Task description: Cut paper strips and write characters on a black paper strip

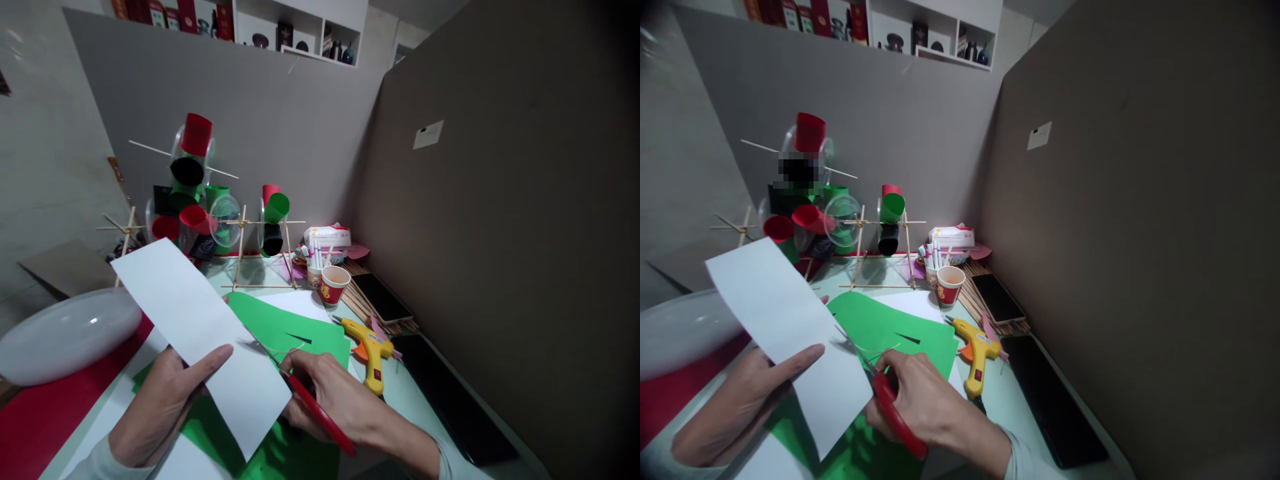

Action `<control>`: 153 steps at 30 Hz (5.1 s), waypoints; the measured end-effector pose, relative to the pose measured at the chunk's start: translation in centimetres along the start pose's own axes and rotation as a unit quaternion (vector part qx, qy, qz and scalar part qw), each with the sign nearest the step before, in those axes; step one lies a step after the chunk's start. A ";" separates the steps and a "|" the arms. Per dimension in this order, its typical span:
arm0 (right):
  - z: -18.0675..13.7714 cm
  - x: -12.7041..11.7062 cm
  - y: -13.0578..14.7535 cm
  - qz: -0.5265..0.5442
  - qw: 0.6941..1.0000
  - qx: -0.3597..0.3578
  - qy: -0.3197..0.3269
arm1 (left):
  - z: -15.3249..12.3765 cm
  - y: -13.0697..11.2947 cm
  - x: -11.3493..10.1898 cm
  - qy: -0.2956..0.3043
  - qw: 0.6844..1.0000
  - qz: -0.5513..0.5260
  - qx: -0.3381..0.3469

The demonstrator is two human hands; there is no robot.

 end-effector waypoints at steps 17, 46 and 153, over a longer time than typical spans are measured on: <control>0.0 0.2 -0.7 -0.051 0.998 0.039 -0.006 | -0.8 0.6 0.7 0.007 0.999 -0.001 -0.049; 0.2 0.3 -0.6 -0.068 0.997 0.025 -0.020 | -1.4 1.5 1.3 0.004 0.997 -0.018 -0.072; -1.2 0.3 -0.2 -0.022 0.999 0.012 0.046 | -0.7 -0.2 -0.4 -0.035 0.998 -0.012 -0.049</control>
Point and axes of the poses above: each hand's wrist, its own z-axis towards the middle knuckle, its own x-axis out of the palm, y = z × x, the point moved 8 cm from there along z, towards the middle knuckle, and after that the axes turned 11 degrees about x, right-handed, at the moved point
